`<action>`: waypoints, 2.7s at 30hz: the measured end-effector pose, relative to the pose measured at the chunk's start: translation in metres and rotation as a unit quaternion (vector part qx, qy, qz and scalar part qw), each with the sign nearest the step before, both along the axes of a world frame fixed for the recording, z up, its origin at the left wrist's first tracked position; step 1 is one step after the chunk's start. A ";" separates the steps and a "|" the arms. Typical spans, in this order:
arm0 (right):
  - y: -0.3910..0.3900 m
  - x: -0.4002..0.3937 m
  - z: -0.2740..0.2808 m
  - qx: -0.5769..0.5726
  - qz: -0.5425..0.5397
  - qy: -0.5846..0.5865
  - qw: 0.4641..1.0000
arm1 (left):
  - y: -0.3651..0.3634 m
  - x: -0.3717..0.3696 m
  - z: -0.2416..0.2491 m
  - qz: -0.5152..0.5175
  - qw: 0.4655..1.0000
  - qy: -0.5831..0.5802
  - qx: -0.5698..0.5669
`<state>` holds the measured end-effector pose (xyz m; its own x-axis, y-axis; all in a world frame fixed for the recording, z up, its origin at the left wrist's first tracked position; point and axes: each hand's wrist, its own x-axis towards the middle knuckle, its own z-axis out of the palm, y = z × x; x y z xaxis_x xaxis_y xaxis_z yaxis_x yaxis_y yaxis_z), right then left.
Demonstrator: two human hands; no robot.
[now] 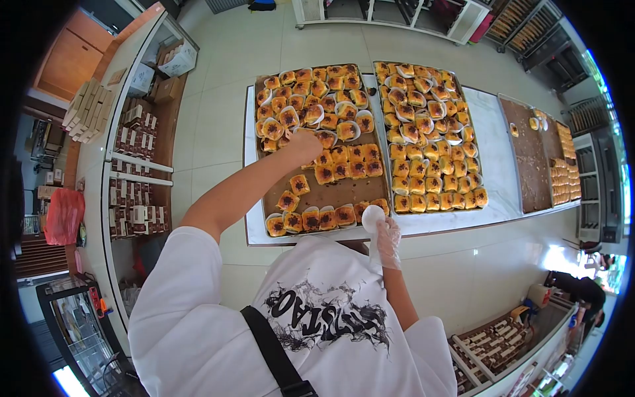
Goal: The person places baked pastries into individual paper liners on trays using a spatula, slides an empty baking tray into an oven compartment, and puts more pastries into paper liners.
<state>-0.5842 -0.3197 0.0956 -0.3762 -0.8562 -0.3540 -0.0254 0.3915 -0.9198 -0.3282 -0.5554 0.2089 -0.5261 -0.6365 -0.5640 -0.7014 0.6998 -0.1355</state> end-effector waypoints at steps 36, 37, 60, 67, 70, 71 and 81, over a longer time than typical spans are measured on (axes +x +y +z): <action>-0.089 0.112 0.021 -0.008 0.325 0.146 0.935 | 0.082 0.168 -0.043 0.418 0.848 0.127 0.302; -0.094 0.128 0.013 0.001 0.350 0.127 0.928 | 0.088 0.167 -0.059 0.443 0.817 0.165 0.330; -0.107 0.214 0.107 0.187 0.346 0.075 0.916 | 0.232 0.139 -0.049 0.634 0.433 0.565 0.303; -0.099 0.239 0.109 -0.033 0.546 0.193 0.814 | 0.248 0.127 -0.051 0.649 0.430 0.595 0.198; -0.103 0.246 0.091 -0.031 0.577 0.229 0.783 | 0.268 0.137 -0.059 0.694 0.384 0.588 0.160; -0.102 0.248 0.091 -0.034 0.586 0.262 0.766 | 0.276 0.142 -0.060 0.707 0.357 0.592 0.151; -0.101 0.252 0.070 0.065 0.497 0.040 0.864 | 0.254 0.119 -0.046 0.709 0.389 0.573 0.133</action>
<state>-0.3325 -0.4203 0.1655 0.4953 -0.7253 -0.4782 -0.4700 0.2392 -0.8496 -0.2091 -0.3015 0.1626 0.2442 -0.7437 -0.6223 0.0993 -0.6192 0.7790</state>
